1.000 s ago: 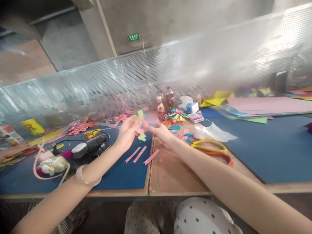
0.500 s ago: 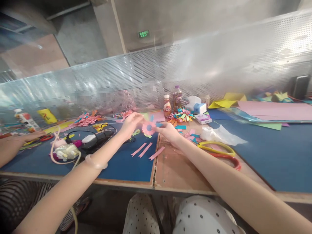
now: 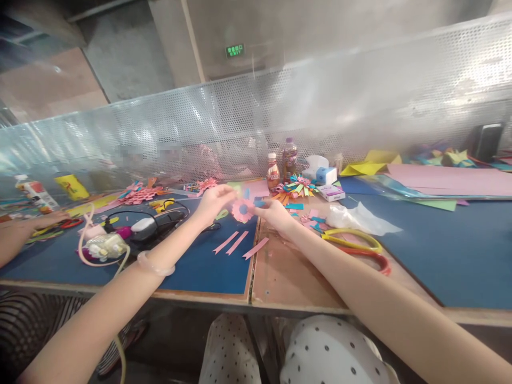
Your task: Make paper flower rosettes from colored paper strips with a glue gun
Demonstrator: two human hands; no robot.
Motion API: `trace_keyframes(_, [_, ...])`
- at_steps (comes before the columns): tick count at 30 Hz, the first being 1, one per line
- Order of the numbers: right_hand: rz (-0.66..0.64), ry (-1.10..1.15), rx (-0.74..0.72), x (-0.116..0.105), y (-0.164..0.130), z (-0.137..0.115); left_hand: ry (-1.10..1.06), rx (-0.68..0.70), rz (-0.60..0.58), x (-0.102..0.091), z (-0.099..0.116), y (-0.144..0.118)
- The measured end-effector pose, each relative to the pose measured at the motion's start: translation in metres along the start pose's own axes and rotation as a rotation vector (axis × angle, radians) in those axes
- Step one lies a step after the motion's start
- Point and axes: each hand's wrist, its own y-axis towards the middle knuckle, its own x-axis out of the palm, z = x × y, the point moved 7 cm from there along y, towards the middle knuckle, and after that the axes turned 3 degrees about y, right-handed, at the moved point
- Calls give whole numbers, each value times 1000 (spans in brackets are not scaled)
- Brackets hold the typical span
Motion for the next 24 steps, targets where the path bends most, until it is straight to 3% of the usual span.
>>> trace_keyframes(24, [-43, 63, -21, 1, 3, 0, -2, 1, 45, -1, 1, -1])
